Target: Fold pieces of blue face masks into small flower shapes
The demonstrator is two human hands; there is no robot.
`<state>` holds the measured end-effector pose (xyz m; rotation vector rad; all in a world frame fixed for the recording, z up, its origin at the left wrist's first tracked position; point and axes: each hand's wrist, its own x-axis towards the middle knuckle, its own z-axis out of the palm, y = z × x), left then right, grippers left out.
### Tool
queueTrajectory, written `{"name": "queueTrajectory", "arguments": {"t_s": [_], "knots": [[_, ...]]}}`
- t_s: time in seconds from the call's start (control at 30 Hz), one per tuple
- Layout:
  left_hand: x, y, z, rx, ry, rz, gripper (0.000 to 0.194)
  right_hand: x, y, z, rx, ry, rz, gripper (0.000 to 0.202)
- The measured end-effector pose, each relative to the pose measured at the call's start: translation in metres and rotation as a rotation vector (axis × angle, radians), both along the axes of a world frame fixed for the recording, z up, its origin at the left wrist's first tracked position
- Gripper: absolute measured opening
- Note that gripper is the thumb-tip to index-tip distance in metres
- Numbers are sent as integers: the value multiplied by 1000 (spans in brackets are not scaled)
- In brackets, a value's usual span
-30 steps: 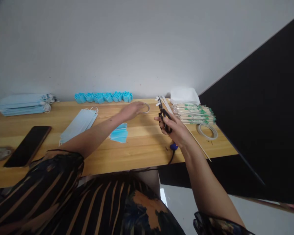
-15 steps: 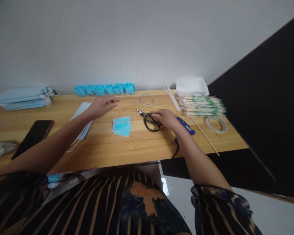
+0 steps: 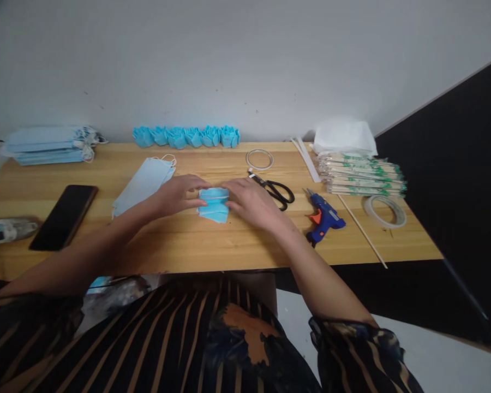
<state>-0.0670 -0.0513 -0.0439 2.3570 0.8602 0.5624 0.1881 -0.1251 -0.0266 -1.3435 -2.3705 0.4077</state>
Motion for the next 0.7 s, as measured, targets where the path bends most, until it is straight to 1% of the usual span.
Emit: {"name": "queueTrajectory", "arguments": {"t_s": [0.1, 0.17, 0.23, 0.33, 0.43, 0.5, 0.53, 0.6, 0.7], "knots": [[4, -2, -6, -38, 21, 3, 46, -7, 10, -7, -29, 37, -10, 29], [7, 0, -9, -73, 4, 38, 40, -8, 18, -10, -54, 91, -52, 20], [11, 5, -8, -97, -56, 96, 31, -8, 27, -9, -101, 197, -129, 15], [20, 15, -1, -158, -206, 221, 23, -10, 42, -2, -200, 453, -216, 11], [35, 21, 8, -353, -454, 311, 28, -14, 55, 5, -287, 749, -221, 13], [45, 24, 10, -492, -632, 330, 33, -16, 62, 6, -353, 923, -238, 18], [49, 26, 10, -523, -692, 340, 34, -17, 65, 6, -389, 991, -253, 21], [54, 30, 9, -497, -722, 362, 33, -18, 69, 3, -464, 1072, -285, 29], [53, 35, 5, -377, -603, 366, 28, -18, 73, -1, -520, 1074, -284, 37]]}}
